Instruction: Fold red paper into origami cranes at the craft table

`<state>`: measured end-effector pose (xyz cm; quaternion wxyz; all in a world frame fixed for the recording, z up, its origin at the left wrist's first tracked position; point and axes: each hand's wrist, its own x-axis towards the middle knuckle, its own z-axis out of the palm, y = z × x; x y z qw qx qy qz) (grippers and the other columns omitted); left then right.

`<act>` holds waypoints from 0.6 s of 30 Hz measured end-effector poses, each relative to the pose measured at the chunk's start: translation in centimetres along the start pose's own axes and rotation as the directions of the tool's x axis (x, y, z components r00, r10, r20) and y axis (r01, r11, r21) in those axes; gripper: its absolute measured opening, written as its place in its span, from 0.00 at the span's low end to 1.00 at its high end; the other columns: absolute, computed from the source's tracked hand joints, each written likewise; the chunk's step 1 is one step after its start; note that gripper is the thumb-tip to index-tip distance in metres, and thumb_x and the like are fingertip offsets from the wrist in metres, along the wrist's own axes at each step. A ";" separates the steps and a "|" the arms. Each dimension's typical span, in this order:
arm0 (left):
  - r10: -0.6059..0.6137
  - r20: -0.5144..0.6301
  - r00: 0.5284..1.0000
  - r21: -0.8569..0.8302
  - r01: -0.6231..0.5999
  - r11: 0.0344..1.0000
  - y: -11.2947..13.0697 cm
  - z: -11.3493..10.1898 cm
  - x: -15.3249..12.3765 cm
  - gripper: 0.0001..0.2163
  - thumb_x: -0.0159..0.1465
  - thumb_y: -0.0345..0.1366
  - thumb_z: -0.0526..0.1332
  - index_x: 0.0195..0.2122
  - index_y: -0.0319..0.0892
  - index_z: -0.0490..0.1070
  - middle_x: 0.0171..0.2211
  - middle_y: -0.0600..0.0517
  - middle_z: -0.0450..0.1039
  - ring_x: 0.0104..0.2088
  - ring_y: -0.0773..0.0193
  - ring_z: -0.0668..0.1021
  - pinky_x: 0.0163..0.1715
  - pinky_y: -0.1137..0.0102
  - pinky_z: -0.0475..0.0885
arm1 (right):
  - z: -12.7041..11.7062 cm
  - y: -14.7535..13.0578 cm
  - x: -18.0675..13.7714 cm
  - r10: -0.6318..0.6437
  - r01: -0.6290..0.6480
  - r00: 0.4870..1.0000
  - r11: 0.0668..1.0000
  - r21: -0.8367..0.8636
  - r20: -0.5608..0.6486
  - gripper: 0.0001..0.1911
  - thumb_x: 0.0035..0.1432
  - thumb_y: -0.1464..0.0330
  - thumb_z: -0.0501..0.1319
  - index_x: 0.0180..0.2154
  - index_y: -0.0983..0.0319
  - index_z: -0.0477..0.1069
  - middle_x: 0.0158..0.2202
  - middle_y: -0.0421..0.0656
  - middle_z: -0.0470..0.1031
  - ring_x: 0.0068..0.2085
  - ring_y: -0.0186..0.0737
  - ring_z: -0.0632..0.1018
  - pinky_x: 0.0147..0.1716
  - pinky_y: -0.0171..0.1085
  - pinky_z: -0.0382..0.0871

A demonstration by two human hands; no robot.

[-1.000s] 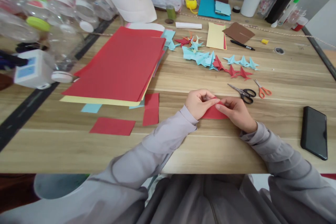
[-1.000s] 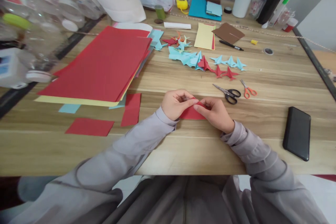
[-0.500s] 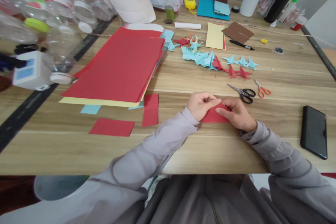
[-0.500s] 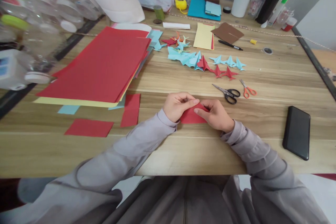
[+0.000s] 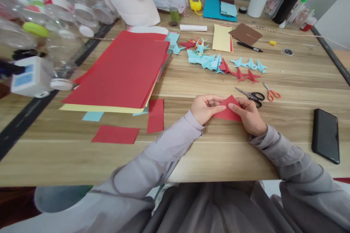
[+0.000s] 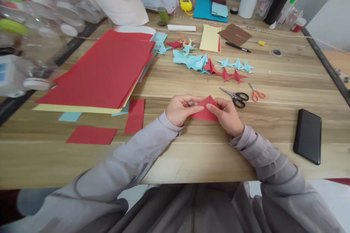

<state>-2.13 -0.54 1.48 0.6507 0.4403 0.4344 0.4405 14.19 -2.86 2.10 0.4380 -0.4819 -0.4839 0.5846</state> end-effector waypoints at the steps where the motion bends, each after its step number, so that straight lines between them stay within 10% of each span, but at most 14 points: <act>1: -0.019 0.021 1.000 -0.004 0.019 1.000 0.0 0.0 -0.1 0.18 0.37 0.39 0.76 0.30 0.36 0.80 0.21 0.51 0.77 0.20 0.69 0.74 0.22 0.72 0.72 | -0.1 0.0 0.1 0.004 -0.003 1.000 1.000 0.021 -0.021 0.18 0.45 0.53 0.70 0.25 0.62 0.73 0.24 0.38 0.71 0.24 0.31 0.66 0.24 0.33 0.60; 18: 0.095 -0.007 0.995 0.038 -0.095 0.995 -0.7 -0.3 0.2 0.13 0.41 0.38 0.75 0.27 0.39 0.80 0.29 0.48 0.81 0.30 0.62 0.79 0.37 0.65 0.75 | 0.1 -0.2 0.3 -0.103 0.111 0.992 0.988 -0.109 0.079 0.20 0.49 0.51 0.68 0.29 0.61 0.70 0.27 0.38 0.70 0.28 0.33 0.67 0.29 0.34 0.62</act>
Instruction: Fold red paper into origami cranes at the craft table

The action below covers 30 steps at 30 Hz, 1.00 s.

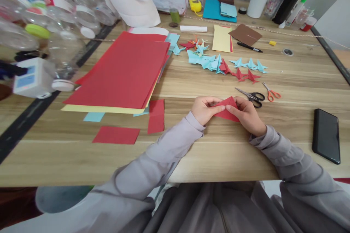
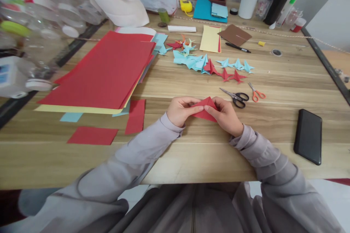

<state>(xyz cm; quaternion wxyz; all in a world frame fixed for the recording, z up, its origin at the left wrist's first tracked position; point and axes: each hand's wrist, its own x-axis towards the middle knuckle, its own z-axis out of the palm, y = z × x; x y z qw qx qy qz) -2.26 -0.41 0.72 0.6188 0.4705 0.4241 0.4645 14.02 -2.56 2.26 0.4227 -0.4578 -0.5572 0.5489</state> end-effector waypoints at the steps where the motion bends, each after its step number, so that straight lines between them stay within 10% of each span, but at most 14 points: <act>1: -0.011 0.003 1.000 -0.005 0.011 1.000 0.0 0.0 0.0 0.13 0.40 0.38 0.75 0.27 0.39 0.80 0.29 0.48 0.81 0.30 0.62 0.79 0.36 0.65 0.75 | 0.0 0.0 0.0 -0.002 0.002 1.000 1.000 0.007 0.009 0.20 0.49 0.52 0.68 0.27 0.61 0.69 0.26 0.38 0.70 0.28 0.32 0.67 0.28 0.34 0.61; 18: -0.194 -0.189 0.963 0.000 0.197 0.980 1.4 0.5 -0.1 0.15 0.30 0.31 0.76 0.19 0.37 0.75 0.15 0.56 0.71 0.18 0.74 0.69 0.21 0.75 0.66 | 0.0 0.2 -0.1 0.159 -0.148 0.987 0.963 0.223 -0.032 0.16 0.43 0.58 0.73 0.25 0.61 0.73 0.24 0.37 0.73 0.24 0.32 0.68 0.25 0.33 0.61; 30: -0.305 -0.005 0.952 -0.202 0.297 0.933 1.5 -0.6 0.4 0.22 0.27 0.34 0.79 0.25 0.37 0.78 0.21 0.51 0.78 0.23 0.64 0.79 0.27 0.68 0.78 | -0.2 0.2 0.0 0.240 -0.200 0.966 0.928 0.314 -0.093 0.13 0.40 0.61 0.73 0.25 0.61 0.74 0.24 0.38 0.75 0.24 0.34 0.72 0.26 0.35 0.65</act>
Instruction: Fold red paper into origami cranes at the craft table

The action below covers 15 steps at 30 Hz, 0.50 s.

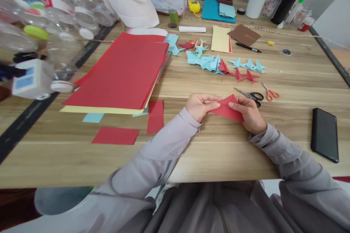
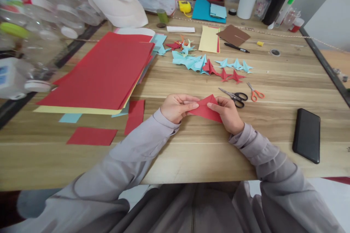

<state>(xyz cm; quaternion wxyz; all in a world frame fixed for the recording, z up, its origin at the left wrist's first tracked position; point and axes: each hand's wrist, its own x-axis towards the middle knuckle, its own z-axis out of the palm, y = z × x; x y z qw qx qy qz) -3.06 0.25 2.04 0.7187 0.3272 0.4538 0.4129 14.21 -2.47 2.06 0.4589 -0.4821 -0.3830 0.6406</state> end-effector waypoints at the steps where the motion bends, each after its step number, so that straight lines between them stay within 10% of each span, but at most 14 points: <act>1: -0.002 -0.007 1.000 0.007 0.002 1.000 0.1 0.0 -0.1 0.22 0.27 0.34 0.79 0.25 0.36 0.78 0.21 0.51 0.78 0.23 0.63 0.79 0.27 0.67 0.78 | 0.0 0.0 0.0 0.000 0.000 1.000 1.000 0.003 -0.005 0.13 0.40 0.61 0.73 0.25 0.61 0.73 0.24 0.38 0.76 0.24 0.34 0.72 0.26 0.35 0.65; 15: 0.228 -0.070 0.971 0.231 -0.207 0.951 0.8 -0.3 -0.4 0.21 0.35 0.45 0.78 0.22 0.36 0.74 0.19 0.51 0.75 0.20 0.69 0.75 0.24 0.72 0.72 | -0.2 -0.2 -0.2 -0.030 0.039 0.997 0.992 -0.121 0.075 0.16 0.42 0.57 0.73 0.26 0.62 0.74 0.24 0.39 0.75 0.24 0.32 0.71 0.25 0.33 0.63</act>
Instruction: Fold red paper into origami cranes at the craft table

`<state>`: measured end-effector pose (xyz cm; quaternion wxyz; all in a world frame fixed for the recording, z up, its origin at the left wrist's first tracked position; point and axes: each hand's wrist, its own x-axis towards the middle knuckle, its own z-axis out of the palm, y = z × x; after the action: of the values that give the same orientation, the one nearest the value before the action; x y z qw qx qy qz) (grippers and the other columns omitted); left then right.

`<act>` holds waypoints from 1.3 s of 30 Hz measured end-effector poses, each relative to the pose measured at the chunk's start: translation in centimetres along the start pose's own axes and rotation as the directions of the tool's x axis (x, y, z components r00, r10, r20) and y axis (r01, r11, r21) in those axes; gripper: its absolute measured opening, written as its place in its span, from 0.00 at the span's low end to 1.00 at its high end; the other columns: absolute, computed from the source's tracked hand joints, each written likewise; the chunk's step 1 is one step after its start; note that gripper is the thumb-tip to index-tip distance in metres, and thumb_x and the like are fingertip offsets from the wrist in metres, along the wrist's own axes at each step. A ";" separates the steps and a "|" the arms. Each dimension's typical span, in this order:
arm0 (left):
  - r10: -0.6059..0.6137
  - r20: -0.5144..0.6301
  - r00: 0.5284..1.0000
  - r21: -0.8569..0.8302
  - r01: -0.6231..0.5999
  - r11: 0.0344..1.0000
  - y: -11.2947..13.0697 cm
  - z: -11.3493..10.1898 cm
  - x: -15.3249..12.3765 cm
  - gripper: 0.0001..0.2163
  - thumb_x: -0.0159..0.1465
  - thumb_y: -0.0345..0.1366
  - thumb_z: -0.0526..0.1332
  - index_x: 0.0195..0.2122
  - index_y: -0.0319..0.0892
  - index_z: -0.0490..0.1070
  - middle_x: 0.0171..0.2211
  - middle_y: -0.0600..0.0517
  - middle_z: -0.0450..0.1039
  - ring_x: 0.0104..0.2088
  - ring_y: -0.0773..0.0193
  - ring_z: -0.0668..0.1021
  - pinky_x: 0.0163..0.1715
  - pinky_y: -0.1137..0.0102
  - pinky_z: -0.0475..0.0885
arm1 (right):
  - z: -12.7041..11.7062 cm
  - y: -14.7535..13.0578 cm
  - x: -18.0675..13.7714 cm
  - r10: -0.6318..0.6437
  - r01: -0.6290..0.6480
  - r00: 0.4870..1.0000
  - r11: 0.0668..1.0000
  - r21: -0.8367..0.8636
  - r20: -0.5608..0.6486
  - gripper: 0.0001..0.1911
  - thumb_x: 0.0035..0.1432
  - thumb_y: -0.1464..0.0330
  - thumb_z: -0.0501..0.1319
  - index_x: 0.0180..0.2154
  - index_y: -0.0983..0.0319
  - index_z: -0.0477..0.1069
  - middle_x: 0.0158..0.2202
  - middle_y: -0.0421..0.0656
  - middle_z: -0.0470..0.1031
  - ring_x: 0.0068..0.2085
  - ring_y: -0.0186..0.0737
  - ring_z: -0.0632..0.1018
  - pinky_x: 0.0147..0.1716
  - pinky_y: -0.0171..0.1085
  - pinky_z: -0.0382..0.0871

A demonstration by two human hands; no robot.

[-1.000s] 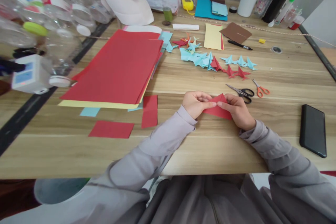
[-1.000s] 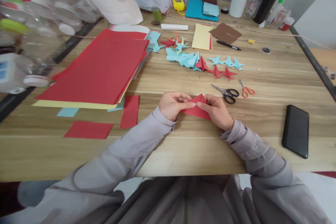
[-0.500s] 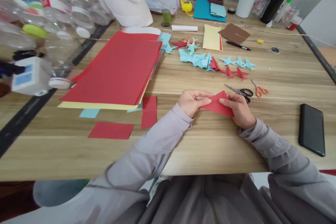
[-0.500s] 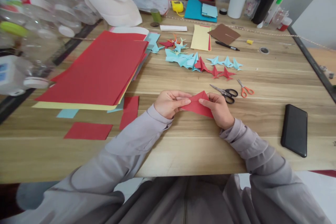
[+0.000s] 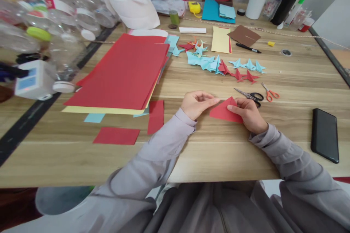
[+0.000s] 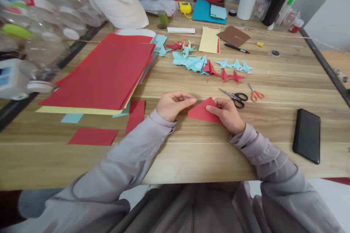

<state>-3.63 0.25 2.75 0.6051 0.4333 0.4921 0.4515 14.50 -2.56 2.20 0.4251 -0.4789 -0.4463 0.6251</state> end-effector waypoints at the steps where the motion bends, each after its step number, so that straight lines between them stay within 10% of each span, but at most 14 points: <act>1: 0.022 0.051 0.998 -0.020 -0.021 1.000 -0.1 0.2 -0.1 0.21 0.35 0.45 0.78 0.25 0.36 0.76 0.22 0.50 0.77 0.23 0.68 0.77 0.27 0.71 0.73 | 0.1 -0.1 -0.1 0.000 0.003 0.999 0.998 -0.057 0.049 0.17 0.42 0.57 0.73 0.25 0.63 0.74 0.24 0.38 0.74 0.24 0.32 0.70 0.24 0.33 0.62; 5: 0.083 0.203 0.976 0.045 -0.094 0.995 -0.8 1.2 -0.6 0.17 0.39 0.44 0.77 0.24 0.38 0.78 0.22 0.50 0.78 0.23 0.67 0.75 0.26 0.71 0.70 | 0.5 -0.1 -0.5 -0.054 0.103 0.981 0.960 -0.262 0.186 0.20 0.45 0.54 0.71 0.22 0.63 0.71 0.17 0.34 0.62 0.21 0.28 0.60 0.21 0.32 0.52; 25: 0.067 0.112 0.991 0.069 -0.075 0.995 -1.0 1.2 -0.6 0.13 0.39 0.42 0.76 0.20 0.40 0.78 0.20 0.51 0.77 0.21 0.68 0.73 0.24 0.71 0.68 | 0.5 -0.3 -0.7 -0.168 0.273 0.950 0.856 -0.440 0.261 0.28 0.59 0.48 0.56 0.19 0.61 0.61 0.20 0.36 0.51 0.24 0.30 0.55 0.23 0.34 0.49; 39: -0.003 0.067 0.998 -0.083 0.008 0.997 -1.4 1.3 -0.3 0.13 0.39 0.39 0.76 0.23 0.38 0.77 0.18 0.53 0.75 0.20 0.70 0.72 0.25 0.72 0.69 | 0.5 0.1 -0.6 -0.203 0.267 0.958 0.889 -0.371 0.202 0.21 0.58 0.54 0.60 0.23 0.62 0.70 0.22 0.38 0.64 0.25 0.31 0.62 0.26 0.34 0.57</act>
<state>-2.22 -0.43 1.66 0.6400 0.4212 0.4535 0.4553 14.10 -3.27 2.28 0.3557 -0.4460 -0.6501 0.5020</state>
